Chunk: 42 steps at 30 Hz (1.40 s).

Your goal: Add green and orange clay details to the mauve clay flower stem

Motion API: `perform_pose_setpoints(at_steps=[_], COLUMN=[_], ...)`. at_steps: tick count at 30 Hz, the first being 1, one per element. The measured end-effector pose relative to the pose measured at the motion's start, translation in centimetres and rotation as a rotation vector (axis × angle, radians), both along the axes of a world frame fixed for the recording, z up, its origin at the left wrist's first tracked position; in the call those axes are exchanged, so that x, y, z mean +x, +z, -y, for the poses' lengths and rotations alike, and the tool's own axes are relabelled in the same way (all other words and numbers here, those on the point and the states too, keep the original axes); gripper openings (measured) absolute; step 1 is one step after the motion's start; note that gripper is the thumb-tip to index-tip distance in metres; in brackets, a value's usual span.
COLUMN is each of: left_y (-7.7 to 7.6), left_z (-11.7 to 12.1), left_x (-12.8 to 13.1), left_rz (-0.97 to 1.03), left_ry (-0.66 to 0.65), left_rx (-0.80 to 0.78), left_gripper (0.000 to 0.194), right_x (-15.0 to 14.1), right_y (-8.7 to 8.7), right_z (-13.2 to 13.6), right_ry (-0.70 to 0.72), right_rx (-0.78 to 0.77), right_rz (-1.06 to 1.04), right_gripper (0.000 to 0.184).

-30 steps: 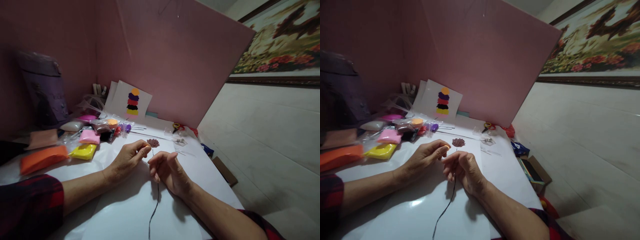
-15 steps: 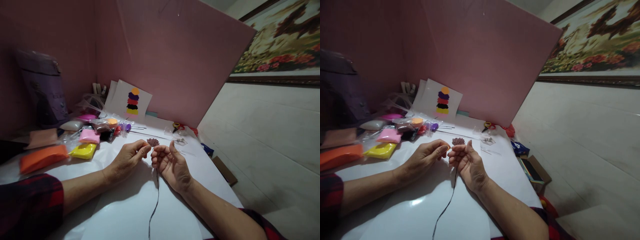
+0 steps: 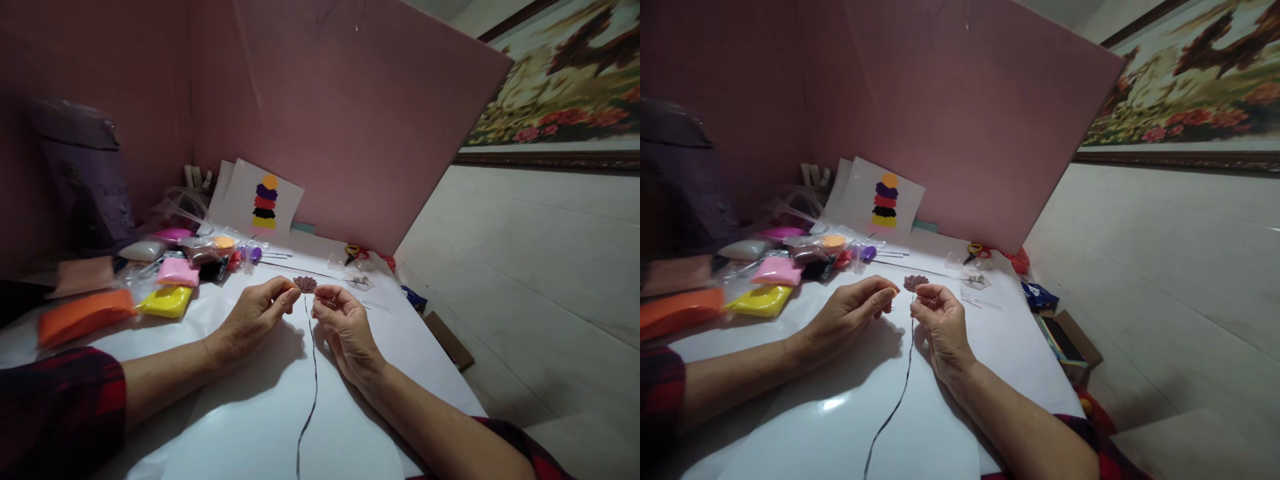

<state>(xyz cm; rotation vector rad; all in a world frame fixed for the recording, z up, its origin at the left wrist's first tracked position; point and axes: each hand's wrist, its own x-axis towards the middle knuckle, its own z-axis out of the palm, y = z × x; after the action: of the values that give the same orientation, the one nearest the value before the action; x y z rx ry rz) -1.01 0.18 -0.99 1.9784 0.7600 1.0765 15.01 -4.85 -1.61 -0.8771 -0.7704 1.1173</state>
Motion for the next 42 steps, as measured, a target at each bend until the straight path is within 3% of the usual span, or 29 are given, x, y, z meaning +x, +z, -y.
perform_pose_setpoints(at_steps=[3, 8, 15, 23, 32, 42], left_y=[-0.1, -0.21, -0.16, -0.6, -0.36, 0.13], left_z=[-0.12, -0.22, 0.03, -0.33, -0.02, 0.31], left_x=[-0.03, 0.17, 0.49, 0.46, 0.39, 0.27], left_rz=[0.037, 0.128, 0.181, 0.112, 0.063, 0.076], left_ry=[0.038, 0.039, -0.066, -0.062, -0.065, -0.062], left_rx=[-0.002, -0.111, -0.182, -0.064, 0.102, 0.056], left_gripper=[0.027, 0.026, 0.032, 0.012, 0.017, 0.009], right_x=[0.01, -0.04, -0.35, -0.42, -0.14, -0.14], right_y=[-0.34, -0.38, -0.78, -0.54, -1.09, -1.02], right_z=[-0.16, -0.13, 0.17, 0.1, 0.06, 0.13], right_ry=[-0.1, -0.121, 0.075, 0.044, 0.089, 0.102], right_rx=[-0.033, -0.028, 0.045, 0.061, 0.053, 0.049], right_rz=[0.068, 0.179, 0.273, 0.337, 0.373, 0.41], right_gripper=[0.029, 0.019, 0.012, 0.023, 0.025, 0.025])
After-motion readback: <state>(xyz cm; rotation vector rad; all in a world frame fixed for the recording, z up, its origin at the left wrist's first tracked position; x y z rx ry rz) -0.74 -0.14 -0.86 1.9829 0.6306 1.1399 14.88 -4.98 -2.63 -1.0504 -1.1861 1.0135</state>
